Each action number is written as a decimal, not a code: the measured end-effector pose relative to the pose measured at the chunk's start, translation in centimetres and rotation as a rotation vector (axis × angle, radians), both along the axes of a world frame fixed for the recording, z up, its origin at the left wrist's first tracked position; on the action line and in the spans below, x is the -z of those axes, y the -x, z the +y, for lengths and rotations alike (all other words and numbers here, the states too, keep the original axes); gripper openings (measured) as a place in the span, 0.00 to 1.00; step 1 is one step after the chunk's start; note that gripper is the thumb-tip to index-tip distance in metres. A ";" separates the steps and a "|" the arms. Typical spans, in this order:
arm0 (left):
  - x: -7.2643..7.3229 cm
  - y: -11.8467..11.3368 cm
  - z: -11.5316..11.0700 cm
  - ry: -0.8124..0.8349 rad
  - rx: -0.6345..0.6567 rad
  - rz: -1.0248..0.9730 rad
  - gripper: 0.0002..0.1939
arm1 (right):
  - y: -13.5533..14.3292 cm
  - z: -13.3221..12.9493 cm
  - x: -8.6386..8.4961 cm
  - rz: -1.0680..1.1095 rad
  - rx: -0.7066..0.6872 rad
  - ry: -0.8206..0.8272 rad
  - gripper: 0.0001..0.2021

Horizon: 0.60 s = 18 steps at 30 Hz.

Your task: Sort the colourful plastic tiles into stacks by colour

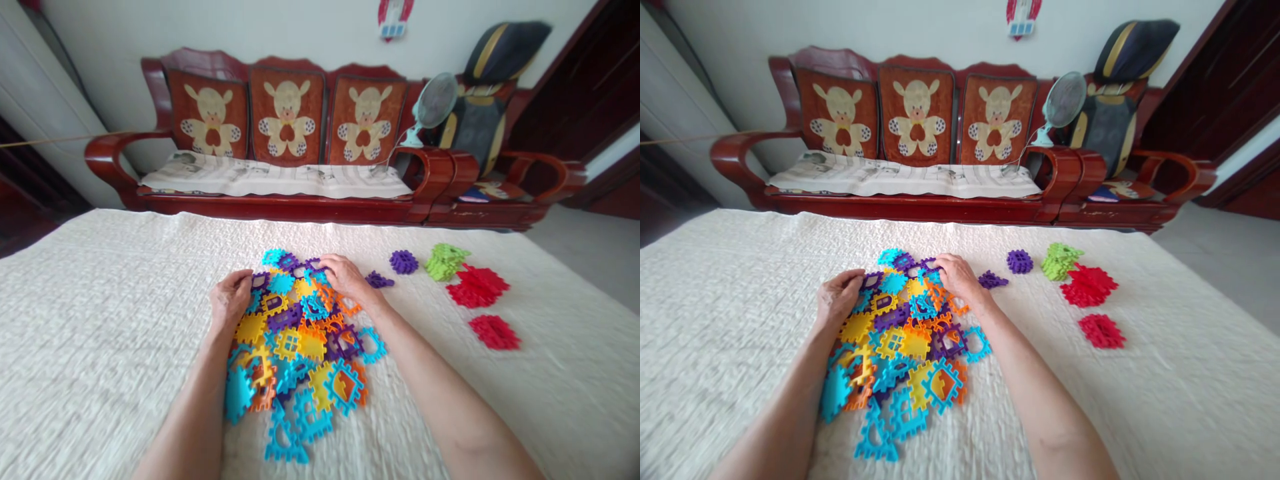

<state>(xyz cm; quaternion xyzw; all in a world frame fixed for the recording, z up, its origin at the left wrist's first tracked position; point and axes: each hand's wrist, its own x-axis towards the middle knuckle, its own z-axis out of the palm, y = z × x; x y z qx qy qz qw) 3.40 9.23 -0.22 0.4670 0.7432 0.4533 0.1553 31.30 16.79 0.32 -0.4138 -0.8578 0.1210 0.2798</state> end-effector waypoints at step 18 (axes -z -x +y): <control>-0.4 0.5 0.0 0.114 -0.035 -0.059 0.21 | -12.1 -7.1 -1.9 0.180 0.650 0.171 0.16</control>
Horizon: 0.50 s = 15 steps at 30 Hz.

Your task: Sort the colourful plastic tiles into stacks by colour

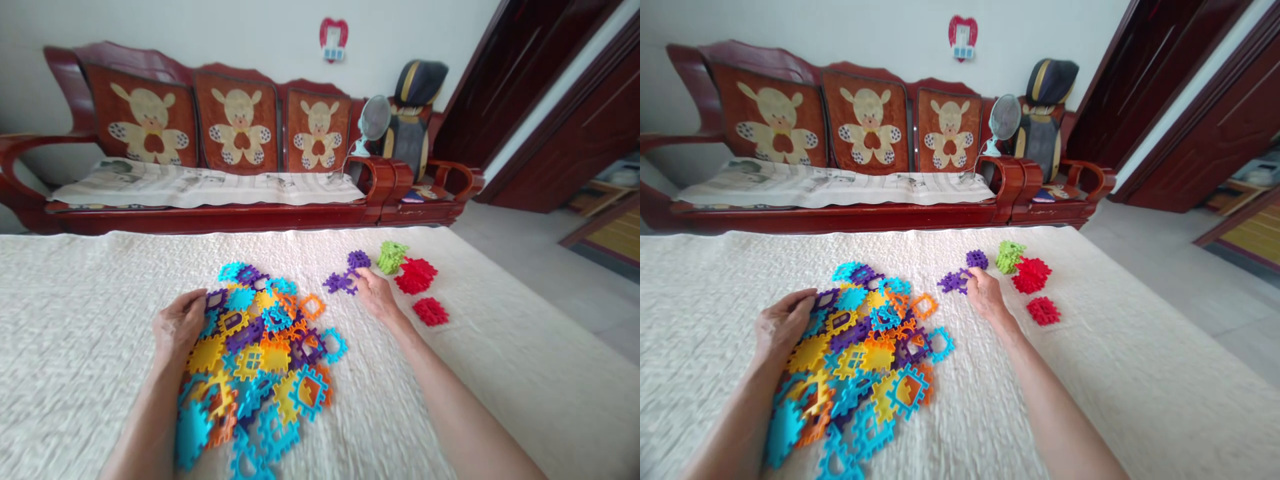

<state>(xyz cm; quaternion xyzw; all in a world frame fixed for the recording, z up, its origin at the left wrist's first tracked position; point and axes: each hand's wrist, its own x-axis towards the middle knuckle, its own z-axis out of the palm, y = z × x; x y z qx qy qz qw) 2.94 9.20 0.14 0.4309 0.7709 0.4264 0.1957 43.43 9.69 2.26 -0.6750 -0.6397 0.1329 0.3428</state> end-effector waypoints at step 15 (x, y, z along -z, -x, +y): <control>-0.5 0.1 -0.3 0.032 0.001 0.031 0.23 | 0.1 -2.2 -1.1 -0.332 0.177 0.238 0.20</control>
